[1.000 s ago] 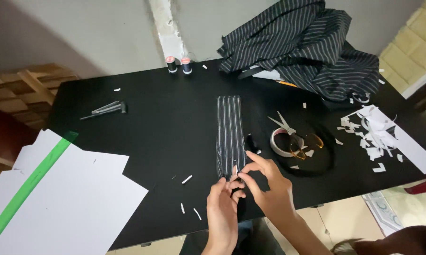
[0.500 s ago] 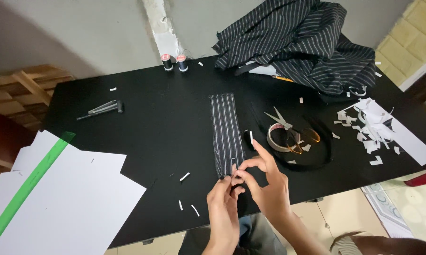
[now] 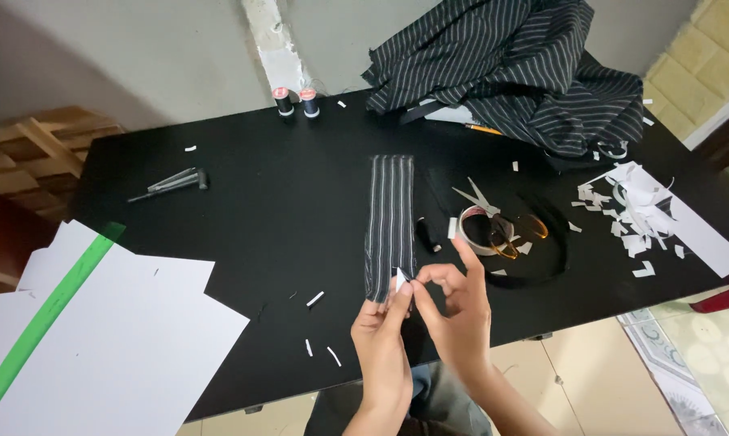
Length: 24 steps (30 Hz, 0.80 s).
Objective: Assembling a small striped pouch by applying adhesive tape and folding the material
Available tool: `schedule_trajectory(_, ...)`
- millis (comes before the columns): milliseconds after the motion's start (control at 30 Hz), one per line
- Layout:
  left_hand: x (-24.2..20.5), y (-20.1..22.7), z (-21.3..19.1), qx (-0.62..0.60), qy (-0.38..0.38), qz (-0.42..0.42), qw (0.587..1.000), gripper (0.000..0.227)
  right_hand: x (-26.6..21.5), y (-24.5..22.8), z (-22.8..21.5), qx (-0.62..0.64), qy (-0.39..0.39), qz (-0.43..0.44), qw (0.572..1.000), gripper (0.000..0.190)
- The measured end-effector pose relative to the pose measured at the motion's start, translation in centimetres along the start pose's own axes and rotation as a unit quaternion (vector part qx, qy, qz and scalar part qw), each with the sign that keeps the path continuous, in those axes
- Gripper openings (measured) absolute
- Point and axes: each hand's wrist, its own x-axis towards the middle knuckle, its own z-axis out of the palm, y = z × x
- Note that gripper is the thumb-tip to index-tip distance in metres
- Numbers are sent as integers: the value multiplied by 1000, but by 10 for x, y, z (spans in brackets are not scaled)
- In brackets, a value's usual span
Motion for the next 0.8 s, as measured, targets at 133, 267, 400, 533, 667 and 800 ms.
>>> schedule_trajectory(133, -12, 30, 17, 55, 20, 7, 998, 13, 1, -6, -4, 63, -54, -10, 997, 53)
schedule_trajectory(267, 1, 41, 15, 81, -15, 64, 995, 21, 14, -4, -13, 125, -52, -38, 990, 32)
schedule_trajectory(400, 13, 50, 8, 148, -40, 94, 984, 9, 34, -12, -27, 119, -119, -18, 986, 15)
schedule_trajectory(533, 4, 70, 20, 179, -32, 67, 981, 17, 53, -39, -34, 42, -233, 11, 972, 8)
schedule_trajectory(667, 2, 73, 23, 171, -51, 89, 980, 25, 64, -61, -32, -18, -283, -86, 955, 12)
schedule_trajectory(800, 7, 68, 18, 128, -71, 91, 985, 23, 67, -59, -25, -13, -313, -133, 940, 10)
